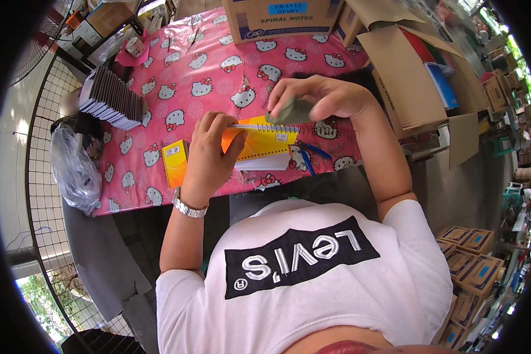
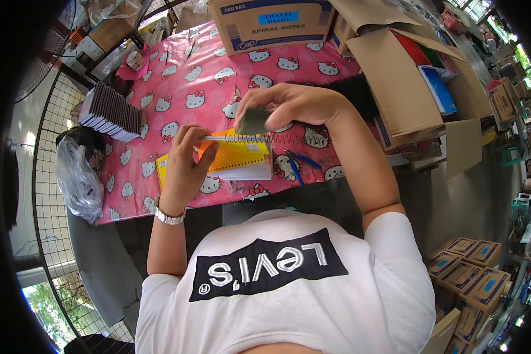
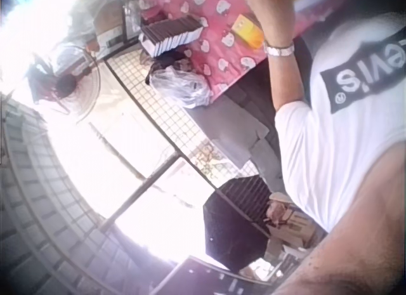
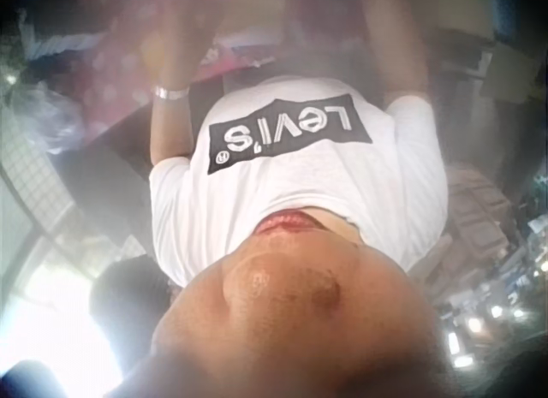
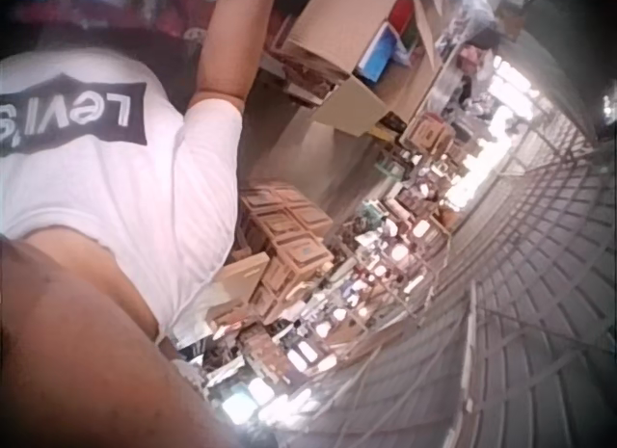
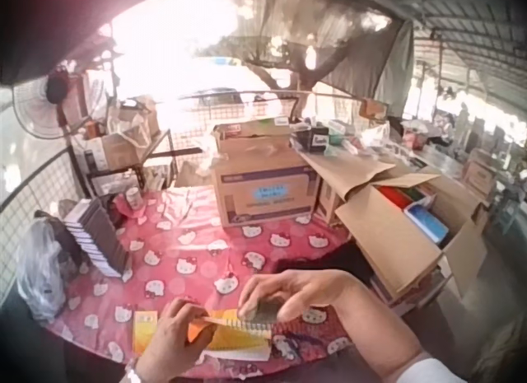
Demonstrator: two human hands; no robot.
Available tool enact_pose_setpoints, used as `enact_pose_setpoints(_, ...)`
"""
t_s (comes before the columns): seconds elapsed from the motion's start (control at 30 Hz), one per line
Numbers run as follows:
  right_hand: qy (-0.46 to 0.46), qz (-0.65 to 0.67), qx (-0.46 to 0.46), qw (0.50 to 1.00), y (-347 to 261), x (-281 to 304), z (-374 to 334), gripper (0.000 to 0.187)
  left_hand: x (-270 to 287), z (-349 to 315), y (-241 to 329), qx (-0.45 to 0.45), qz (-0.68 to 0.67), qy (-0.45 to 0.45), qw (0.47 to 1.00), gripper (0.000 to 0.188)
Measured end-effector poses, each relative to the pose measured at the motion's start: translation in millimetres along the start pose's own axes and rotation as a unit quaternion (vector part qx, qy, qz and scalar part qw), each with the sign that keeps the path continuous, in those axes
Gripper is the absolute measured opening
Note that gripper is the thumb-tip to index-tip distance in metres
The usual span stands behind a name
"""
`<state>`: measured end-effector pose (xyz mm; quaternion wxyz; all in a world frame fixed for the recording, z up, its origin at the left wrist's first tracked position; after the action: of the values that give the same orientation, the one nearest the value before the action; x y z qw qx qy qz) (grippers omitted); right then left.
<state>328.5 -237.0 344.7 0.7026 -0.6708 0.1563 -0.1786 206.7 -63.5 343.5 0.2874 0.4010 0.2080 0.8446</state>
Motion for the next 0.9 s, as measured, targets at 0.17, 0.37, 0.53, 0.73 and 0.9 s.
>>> enact_pose_setpoints(0.17, -0.006, -0.018, 0.013, 1.0, -1.3, 0.5, 7.1, 0.051, -6.2, 2.6, -1.4, 0.038, -0.037, -0.027, 0.998, 0.018)
enact_pose_setpoints(0.37, -0.048, 0.162, 0.001, 0.986, -4.6, -5.0, 6.9, 0.055, -14.5, 7.6, 5.7, 0.065, -0.076, -0.046, 0.994, 0.017)
enact_pose_setpoints(0.53, 0.029, -0.08, -0.004, 0.996, 3.0, 6.3, 16.9, 0.05, -16.2, 12.8, 1.7, 0.053, -0.079, -0.048, 0.994, 0.021)
enact_pose_setpoints(0.73, 0.003, 0.06, 0.027, 0.998, -1.9, -8.5, 18.7, 0.039, -16.6, 15.9, 1.7, 0.052, -0.088, -0.05, 0.993, 0.026)
enact_pose_setpoints(0.9, 0.215, -0.2, -0.068, 0.954, 32.1, 27.0, -11.5, 0.055, -16.5, 14.2, -4.4, 0.1, -0.092, -0.047, 0.99, 0.024)
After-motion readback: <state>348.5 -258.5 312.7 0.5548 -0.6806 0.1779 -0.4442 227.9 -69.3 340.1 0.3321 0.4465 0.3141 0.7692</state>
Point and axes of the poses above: each hand's wrist, its own z-axis towards the middle knuckle, its own x-axis out of the back of the hand, y = z × x, the point moved 6 cm from there along z, towards the middle knuckle, and after that the axes turned 15 degrees about y, right-handed, at the moved point
